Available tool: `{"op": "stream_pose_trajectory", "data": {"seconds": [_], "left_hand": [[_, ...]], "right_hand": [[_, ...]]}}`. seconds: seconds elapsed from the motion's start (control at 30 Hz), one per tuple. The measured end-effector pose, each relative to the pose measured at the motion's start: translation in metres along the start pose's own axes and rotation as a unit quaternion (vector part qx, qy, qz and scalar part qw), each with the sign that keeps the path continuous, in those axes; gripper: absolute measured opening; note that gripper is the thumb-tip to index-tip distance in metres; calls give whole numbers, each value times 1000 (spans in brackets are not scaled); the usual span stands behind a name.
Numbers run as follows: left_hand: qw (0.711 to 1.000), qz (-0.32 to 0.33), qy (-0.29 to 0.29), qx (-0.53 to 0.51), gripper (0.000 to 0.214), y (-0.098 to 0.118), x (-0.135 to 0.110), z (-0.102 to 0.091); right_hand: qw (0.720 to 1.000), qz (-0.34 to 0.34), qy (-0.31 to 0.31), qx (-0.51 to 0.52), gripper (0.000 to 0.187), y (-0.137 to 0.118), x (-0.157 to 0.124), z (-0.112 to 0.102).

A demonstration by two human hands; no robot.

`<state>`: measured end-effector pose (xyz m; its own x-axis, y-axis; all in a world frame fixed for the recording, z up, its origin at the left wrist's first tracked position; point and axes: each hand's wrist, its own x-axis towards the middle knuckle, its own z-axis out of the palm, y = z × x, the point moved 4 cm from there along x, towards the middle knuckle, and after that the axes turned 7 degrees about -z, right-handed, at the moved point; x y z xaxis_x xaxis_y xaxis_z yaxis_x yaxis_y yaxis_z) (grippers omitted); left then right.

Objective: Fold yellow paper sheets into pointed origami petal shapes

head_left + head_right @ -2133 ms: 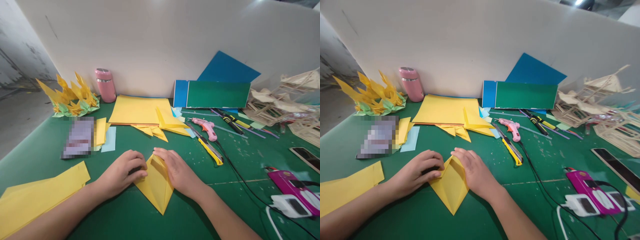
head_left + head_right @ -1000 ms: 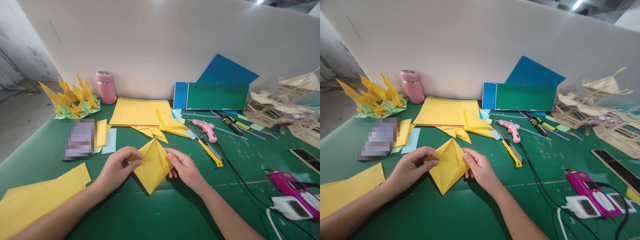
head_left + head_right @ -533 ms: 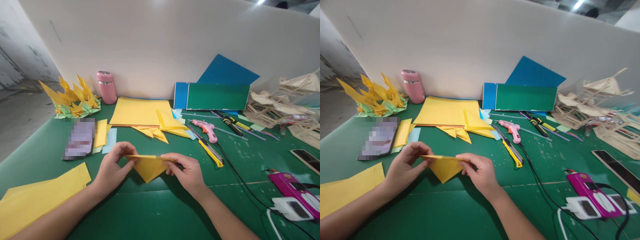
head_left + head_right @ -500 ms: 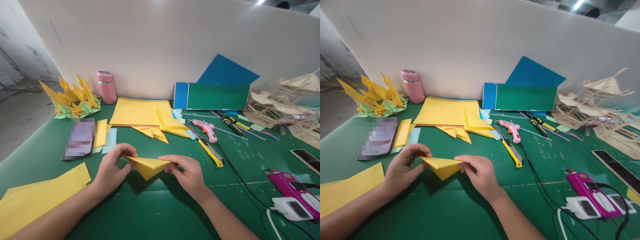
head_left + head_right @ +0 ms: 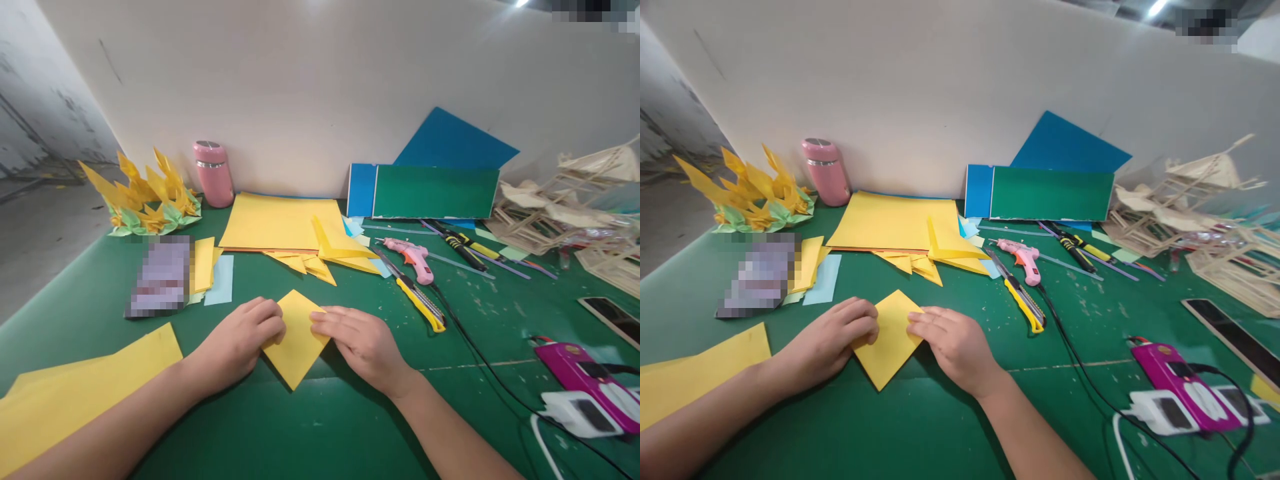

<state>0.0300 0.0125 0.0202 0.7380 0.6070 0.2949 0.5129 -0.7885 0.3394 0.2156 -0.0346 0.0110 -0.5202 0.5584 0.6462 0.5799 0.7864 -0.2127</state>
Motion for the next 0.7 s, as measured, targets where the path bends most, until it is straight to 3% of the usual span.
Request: {"op": "stream_pose_trajectory", "data": {"seconds": [0.1, 0.2, 0.33, 0.5, 0.7], "left_hand": [[998, -16, -46, -46, 35, -1, 2, 0], [993, -25, -75, -82, 31, -1, -1, -1], [992, -73, -74, -66, 5, -3, -5, 3], [991, -94, -91, 19, 28, -2, 2, 16], [983, -97, -124, 100, 48, 11, 10, 18]], "right_hand": [[999, 24, -45, -3, 41, 5, -1, 6], [998, 35, -46, 5, 40, 4, 0, 6], [997, 49, -51, 20, 32, -2, 4, 7], [988, 111, -111, -3, 30, -8, 9, 16], [973, 159, -168, -24, 33, -10, 6, 26]]}}
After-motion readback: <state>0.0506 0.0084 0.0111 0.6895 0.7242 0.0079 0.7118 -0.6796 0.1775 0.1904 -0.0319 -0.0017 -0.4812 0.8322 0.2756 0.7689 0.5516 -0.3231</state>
